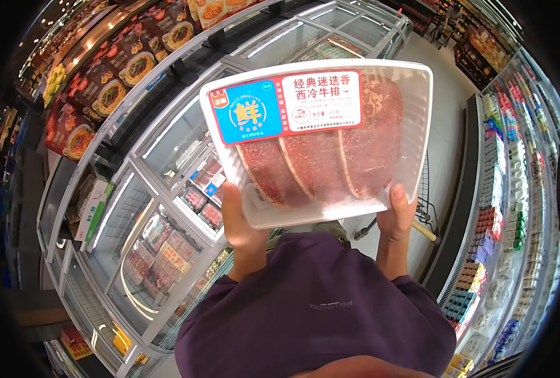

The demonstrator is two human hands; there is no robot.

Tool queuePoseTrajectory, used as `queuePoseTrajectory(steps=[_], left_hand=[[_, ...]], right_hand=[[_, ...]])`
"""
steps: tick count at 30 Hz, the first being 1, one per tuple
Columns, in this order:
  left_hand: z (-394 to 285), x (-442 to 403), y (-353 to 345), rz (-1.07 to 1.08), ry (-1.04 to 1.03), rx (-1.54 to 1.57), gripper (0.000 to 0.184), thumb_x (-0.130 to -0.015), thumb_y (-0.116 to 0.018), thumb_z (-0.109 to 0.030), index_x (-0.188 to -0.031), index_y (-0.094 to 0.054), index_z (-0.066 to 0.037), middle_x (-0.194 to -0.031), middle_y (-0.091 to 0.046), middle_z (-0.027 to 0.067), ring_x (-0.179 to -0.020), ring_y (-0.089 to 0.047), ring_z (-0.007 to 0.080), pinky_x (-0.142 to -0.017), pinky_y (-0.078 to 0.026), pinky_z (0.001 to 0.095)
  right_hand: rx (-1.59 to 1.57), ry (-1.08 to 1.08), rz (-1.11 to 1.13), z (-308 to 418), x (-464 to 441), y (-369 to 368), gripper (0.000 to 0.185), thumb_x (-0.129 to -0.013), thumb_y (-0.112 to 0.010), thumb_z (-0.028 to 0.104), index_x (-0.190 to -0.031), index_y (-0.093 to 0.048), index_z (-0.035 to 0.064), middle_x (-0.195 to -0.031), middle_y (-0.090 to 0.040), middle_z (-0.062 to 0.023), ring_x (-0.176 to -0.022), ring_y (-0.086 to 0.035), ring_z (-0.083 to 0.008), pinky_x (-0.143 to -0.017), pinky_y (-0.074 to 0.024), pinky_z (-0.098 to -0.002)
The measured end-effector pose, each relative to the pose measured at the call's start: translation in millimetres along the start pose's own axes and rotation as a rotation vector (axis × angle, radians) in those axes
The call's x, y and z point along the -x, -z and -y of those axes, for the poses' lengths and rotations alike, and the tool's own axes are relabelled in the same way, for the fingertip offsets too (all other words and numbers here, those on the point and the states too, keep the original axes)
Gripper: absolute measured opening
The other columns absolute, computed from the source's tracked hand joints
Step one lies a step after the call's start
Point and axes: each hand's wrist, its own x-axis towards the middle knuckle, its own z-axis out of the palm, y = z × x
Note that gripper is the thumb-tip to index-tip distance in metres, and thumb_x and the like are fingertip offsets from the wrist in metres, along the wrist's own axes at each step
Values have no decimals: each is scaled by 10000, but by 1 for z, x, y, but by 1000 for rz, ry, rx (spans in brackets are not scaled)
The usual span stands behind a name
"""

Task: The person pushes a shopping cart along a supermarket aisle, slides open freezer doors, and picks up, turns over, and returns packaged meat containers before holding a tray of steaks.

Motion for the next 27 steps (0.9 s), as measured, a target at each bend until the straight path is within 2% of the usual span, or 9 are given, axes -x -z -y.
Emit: queuePoseTrajectory(steps=[17,27], left_hand=[[2,-3,4,-35,-10,-46,606,-1053,-293,-429,-1396,-423,53,-1312,-572,190,-1182,-585,289,-1007,-450,426],[0,-5,-4,-131,-33,-66,583,-1052,-284,-409,-1364,-455,52,-1254,-599,190,-1130,-604,283,-972,-466,413]], right_hand=[[16,50,-15,1,-1,-2,890,-816,-725,424,-1459,-320,-39,-1361,-486,-174,-1252,-509,-290,-1048,-415,-403],[30,29,8,0,-3,0,899,-819,-717,430,-1458,-309,-54,-1362,-480,-180,-1261,-503,-295,-1055,-407,-408]])
